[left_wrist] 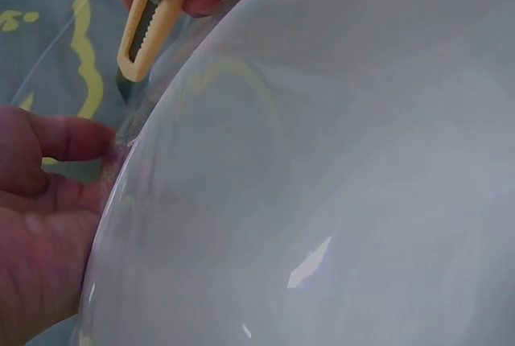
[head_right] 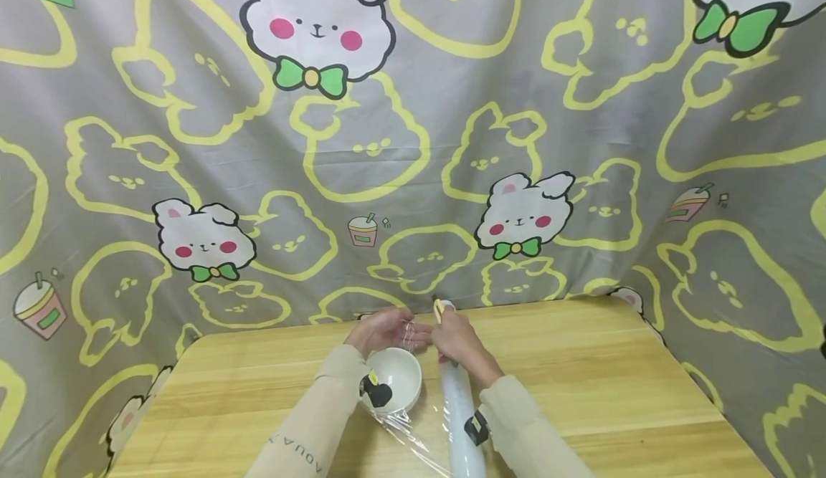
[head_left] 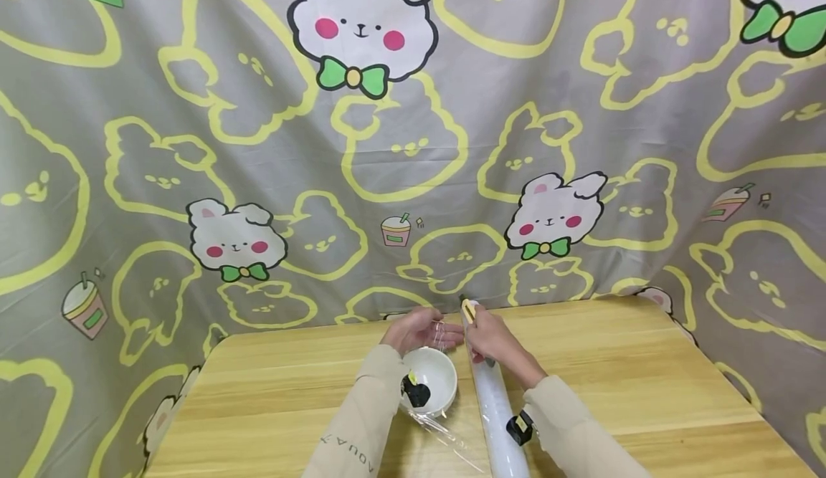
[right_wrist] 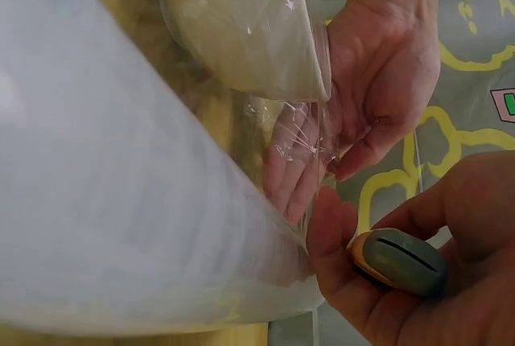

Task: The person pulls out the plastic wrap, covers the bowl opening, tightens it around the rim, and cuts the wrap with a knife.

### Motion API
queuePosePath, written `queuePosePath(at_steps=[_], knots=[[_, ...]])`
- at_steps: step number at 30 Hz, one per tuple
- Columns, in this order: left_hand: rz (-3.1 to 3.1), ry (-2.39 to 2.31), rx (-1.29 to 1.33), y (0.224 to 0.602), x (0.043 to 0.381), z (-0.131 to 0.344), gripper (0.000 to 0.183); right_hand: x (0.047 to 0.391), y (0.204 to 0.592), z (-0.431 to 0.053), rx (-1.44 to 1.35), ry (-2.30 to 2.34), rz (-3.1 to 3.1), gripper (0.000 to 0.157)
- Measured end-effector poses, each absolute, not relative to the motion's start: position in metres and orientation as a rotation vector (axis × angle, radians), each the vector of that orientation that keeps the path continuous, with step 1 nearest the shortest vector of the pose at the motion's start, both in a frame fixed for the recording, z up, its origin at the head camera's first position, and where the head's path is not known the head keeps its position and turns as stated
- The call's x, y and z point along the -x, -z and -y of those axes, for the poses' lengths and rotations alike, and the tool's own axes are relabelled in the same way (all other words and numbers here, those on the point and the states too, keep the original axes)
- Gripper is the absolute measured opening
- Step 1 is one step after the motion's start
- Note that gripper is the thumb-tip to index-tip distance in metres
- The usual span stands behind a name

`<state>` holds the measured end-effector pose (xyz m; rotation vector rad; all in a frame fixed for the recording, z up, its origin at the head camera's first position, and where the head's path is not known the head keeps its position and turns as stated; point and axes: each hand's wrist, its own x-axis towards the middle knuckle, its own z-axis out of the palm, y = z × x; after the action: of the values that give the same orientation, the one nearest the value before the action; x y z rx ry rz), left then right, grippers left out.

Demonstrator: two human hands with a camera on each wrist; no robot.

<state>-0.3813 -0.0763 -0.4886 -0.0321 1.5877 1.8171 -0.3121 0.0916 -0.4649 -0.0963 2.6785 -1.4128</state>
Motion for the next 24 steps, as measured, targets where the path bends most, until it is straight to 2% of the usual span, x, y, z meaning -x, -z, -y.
queuePosePath(at_steps=[16, 24], knots=[[-1.539, -1.882, 0.038, 0.489, 0.381, 0.077, 0.044, 0.316, 0.463, -0.085, 0.055, 1.165, -2.816, 0.060], [-1.591, -1.881, -0.005, 0.493, 0.383, 0.077, 0.025, 0.322, 0.462, -0.077, 0.035, 1.105, -2.835, 0.065]])
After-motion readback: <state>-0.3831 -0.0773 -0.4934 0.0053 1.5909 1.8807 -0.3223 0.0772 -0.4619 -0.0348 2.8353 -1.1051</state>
